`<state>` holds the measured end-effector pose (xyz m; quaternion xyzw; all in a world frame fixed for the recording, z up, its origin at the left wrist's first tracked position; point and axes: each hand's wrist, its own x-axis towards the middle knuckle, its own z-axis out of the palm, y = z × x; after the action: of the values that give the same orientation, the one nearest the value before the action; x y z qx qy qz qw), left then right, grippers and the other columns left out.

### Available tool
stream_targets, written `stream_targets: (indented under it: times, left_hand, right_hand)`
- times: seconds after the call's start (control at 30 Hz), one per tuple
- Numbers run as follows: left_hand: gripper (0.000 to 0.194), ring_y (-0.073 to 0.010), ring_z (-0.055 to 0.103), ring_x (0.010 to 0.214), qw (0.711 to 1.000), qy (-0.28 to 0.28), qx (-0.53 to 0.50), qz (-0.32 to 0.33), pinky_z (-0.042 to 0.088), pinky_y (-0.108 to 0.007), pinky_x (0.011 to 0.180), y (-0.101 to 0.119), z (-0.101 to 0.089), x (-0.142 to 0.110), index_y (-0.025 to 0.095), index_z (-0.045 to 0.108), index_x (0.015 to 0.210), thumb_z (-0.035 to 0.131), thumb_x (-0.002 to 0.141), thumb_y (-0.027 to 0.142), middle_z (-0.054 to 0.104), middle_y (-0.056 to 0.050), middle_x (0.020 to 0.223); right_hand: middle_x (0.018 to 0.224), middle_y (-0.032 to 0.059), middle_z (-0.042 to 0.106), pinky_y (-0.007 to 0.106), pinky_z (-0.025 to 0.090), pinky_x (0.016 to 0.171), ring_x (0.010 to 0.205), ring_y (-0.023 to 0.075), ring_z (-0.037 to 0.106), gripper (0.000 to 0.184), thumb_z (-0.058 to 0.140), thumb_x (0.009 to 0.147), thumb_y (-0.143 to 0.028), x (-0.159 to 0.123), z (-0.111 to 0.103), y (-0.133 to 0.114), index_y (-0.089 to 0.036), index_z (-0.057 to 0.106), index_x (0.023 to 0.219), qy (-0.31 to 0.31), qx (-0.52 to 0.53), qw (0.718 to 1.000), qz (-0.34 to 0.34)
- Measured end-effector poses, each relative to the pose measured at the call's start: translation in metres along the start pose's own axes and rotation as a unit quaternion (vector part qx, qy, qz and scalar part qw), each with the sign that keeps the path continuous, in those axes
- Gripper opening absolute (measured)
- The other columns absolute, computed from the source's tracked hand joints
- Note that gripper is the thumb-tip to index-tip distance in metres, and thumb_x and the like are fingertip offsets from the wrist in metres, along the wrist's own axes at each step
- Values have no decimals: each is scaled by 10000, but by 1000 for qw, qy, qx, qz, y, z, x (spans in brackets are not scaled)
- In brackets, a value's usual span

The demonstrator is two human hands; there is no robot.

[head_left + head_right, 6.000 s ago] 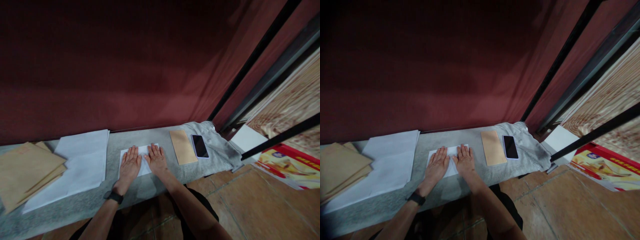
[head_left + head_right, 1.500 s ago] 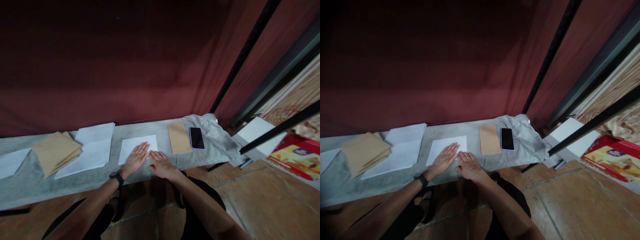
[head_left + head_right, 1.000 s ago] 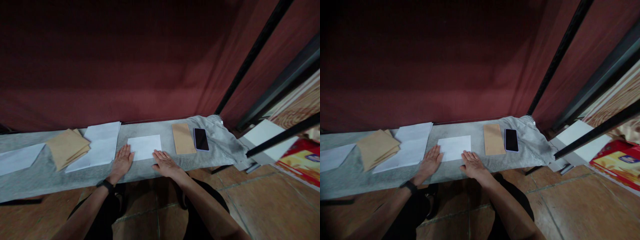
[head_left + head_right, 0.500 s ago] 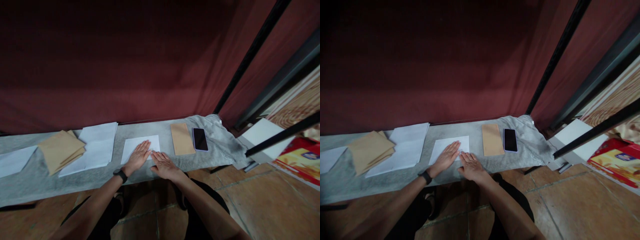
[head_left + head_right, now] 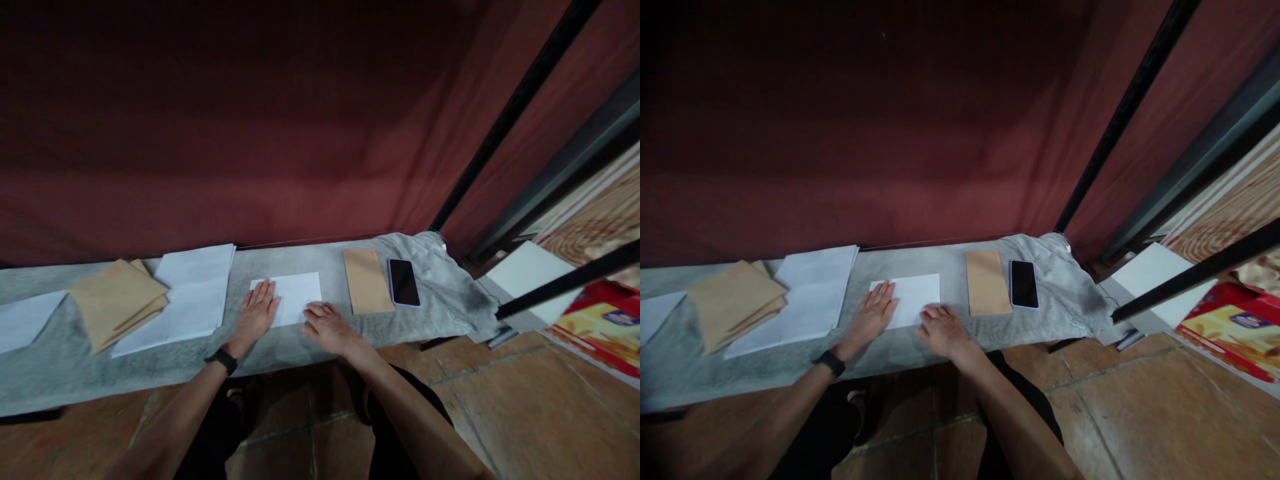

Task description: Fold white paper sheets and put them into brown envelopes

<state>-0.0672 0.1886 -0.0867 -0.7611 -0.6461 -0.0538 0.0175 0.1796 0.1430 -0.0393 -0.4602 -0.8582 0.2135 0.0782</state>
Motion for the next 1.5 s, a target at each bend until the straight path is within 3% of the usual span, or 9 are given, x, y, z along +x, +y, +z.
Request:
stream_targets:
  times: [0.1, 0.2, 0.37, 0.57, 0.8, 1.2, 1.5]
  left_hand:
    - [609, -280, 279, 1539, 1000, -9, -1, -18, 241, -498, 1242, 6, -3, -2, 118, 369, 1558, 221, 1035, 391, 352, -141, 1638]
    - [595, -298, 250, 1547, 1000, -7, -1, -26, 233, -534, 1238, 15, -6, -2, 127, 351, 1569, 238, 1026, 344, 332, -137, 1647]
    - [592, -308, 199, 1561, 1000, -20, 14, -19, 198, -555, 1243, 23, -9, -5, 153, 333, 1579, 300, 1000, 271, 288, -124, 1668]
    - [608, -301, 170, 1569, 1000, -17, 19, -16, 185, -560, 1244, 25, -10, -7, 166, 325, 1584, 291, 978, 205, 277, -120, 1671]
    - [593, -289, 213, 1559, 999, -22, -10, -36, 176, -551, 1249, 27, -13, -5, 147, 320, 1583, 249, 1017, 309, 308, -133, 1657]
    - [616, -256, 230, 1556, 998, -3, -37, -45, 164, -479, 1267, 11, -6, -8, 134, 315, 1584, 233, 1023, 377, 284, -138, 1669]
    - [632, -282, 277, 1540, 997, 23, -30, -70, 203, -486, 1258, -4, -2, -11, 87, 347, 1564, 236, 1014, 377, 343, -164, 1639]
  right_hand:
    - [1417, 119, 625, 403, 347, 1181, 1342, 232, 542, 447, 349, 1091, -387, 22, -5, -10, -155, 627, 1352, 69, -3, 997, 35]
    - [1572, 129, 465, 401, 285, 1228, 1462, 236, 409, 536, 321, 1095, -428, 46, 1, -23, -115, 484, 1499, 117, -1, 993, 32]
    - [1641, 113, 334, 425, 204, 1267, 1531, 232, 285, 617, 280, 1094, -487, 78, 25, -35, -109, 358, 1576, 112, 12, 993, 38]
    - [1634, 87, 336, 449, 194, 1270, 1524, 240, 305, 607, 305, 1088, -506, 96, 49, -31, -142, 389, 1566, 125, -14, 990, 67]
    - [1627, 108, 351, 502, 246, 1245, 1509, 279, 336, 575, 385, 1074, -446, 96, 57, -13, -146, 392, 1565, 188, -70, 973, 112]
    - [1610, 208, 337, 550, 243, 1226, 1506, 326, 331, 648, 346, 1075, -471, 83, 46, 6, -53, 353, 1569, 191, -111, 957, 190]
    - [1621, 209, 313, 567, 235, 1223, 1515, 332, 310, 637, 355, 1071, -443, 57, 37, 26, -62, 332, 1580, 193, -92, 953, 213]
